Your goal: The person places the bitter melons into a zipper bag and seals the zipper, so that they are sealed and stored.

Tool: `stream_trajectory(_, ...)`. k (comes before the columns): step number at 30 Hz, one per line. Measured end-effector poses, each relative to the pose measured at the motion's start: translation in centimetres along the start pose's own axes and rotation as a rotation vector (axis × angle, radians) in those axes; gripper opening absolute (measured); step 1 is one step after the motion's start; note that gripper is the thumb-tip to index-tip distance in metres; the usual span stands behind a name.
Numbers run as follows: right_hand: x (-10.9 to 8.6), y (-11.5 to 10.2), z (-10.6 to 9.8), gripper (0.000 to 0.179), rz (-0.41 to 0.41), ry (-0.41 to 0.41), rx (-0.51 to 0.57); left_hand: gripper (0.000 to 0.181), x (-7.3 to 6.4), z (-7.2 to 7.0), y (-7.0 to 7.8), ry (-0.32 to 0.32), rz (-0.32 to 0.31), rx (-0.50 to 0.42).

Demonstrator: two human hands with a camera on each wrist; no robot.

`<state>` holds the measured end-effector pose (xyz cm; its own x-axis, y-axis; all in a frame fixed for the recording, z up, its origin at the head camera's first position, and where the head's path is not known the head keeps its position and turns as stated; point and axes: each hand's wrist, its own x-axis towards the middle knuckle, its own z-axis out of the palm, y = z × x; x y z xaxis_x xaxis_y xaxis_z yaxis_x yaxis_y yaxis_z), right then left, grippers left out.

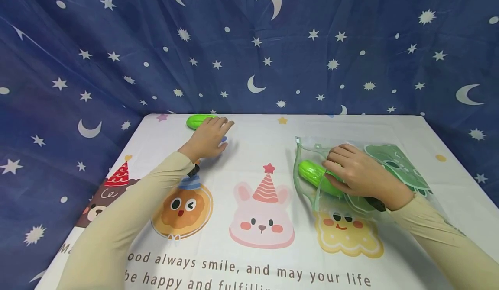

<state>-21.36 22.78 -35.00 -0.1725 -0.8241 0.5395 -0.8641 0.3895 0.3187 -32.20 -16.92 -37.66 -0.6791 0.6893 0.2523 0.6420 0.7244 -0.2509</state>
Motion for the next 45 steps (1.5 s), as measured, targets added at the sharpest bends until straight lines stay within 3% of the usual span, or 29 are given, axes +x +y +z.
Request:
stream_trajectory(6, 0.0, 0.0, 0.0, 0.036, 0.001, 0.001, 0.001, 0.061, 0.0, 0.3, -1.4, -0.005, -0.067, -0.020)
stream_trajectory(15, 0.0, 0.0, -0.1, 0.037, 0.005, -0.005, -0.005, 0.062, 0.0, 1.5, -3.5, 0.045, -0.156, -0.014)
stream_trajectory(20, 0.0, 0.0, -0.2, 0.037, 0.004, -0.005, -0.004, 0.062, 0.1, 2.1, -4.5, 0.020, -0.214, -0.018)
stream_trajectory(26, -0.1, 0.2, -0.1, 0.037, 0.004, -0.003, -0.002, 0.061, 0.2, 2.6, -5.1, -0.020, -0.284, -0.077)
stream_trajectory(37, -0.2, 0.1, 0.1, 0.038, 0.005, -0.003, -0.001, 0.058, 0.0, 3.7, -5.6, 0.025, -0.327, -0.086)
stream_trajectory(45, -0.1, 0.1, 0.2, 0.036, 0.000, 0.012, 0.002, 0.059, 0.0, 4.4, -6.4, 0.013, -0.391, -0.089)
